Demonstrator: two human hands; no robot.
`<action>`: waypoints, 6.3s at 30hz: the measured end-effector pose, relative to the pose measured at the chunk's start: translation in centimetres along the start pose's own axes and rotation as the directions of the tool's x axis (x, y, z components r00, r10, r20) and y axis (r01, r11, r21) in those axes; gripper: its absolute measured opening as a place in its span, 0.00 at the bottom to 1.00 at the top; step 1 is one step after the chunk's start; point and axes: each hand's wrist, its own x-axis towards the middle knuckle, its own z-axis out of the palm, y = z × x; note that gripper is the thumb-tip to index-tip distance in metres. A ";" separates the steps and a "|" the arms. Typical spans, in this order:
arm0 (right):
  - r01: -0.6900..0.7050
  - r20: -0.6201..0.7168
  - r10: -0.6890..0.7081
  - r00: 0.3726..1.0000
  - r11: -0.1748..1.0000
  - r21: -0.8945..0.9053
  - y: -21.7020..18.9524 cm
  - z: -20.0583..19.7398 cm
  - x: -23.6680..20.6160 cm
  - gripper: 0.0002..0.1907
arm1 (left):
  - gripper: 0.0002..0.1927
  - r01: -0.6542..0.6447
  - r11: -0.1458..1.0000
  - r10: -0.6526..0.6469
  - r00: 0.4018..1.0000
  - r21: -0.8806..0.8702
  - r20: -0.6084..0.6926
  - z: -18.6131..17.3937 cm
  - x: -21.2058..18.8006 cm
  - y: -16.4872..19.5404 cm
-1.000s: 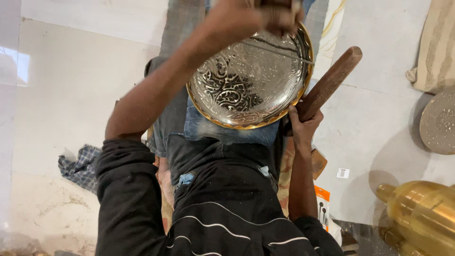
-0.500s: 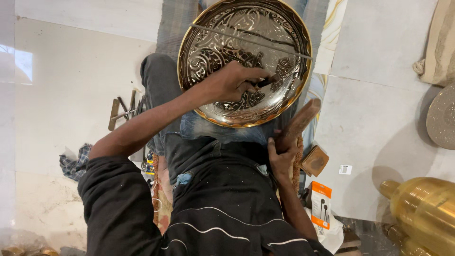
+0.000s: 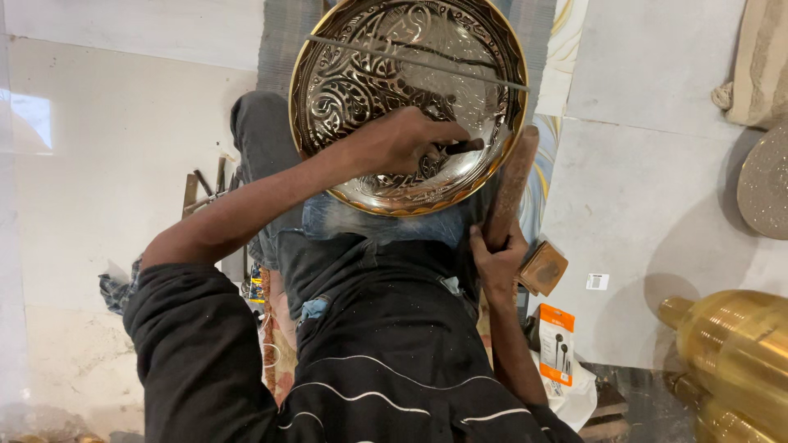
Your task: The person holds a metal plate on their lap and uses a chisel and wooden mallet to engrave intricate patterns into the surface. They repeatedly strike the chisel to deepen and refine the design across the plate.
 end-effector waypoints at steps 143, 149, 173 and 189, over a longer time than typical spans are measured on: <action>0.044 -0.112 -0.100 0.989 0.906 -0.420 0.0 -4.3 3.3 0.10 | 0.34 -0.180 0.955 0.162 0.982 0.235 0.094 -1.2 2.6 0.6; 0.157 -0.121 -0.181 0.976 0.970 -0.186 -0.1 -3.8 3.7 0.10 | 0.32 -0.136 0.965 0.121 0.989 0.223 0.079 -1.1 2.4 0.4; 0.123 -0.170 -0.191 0.967 0.930 -0.347 -0.7 -3.9 4.4 0.10 | 0.35 -0.148 0.965 0.134 0.988 0.216 0.078 -1.3 2.6 0.6; 0.140 -0.116 -0.148 0.982 0.987 -0.080 -0.7 -3.5 4.4 0.05 | 0.36 -0.136 0.956 0.108 0.987 0.259 0.119 -1.4 2.5 0.7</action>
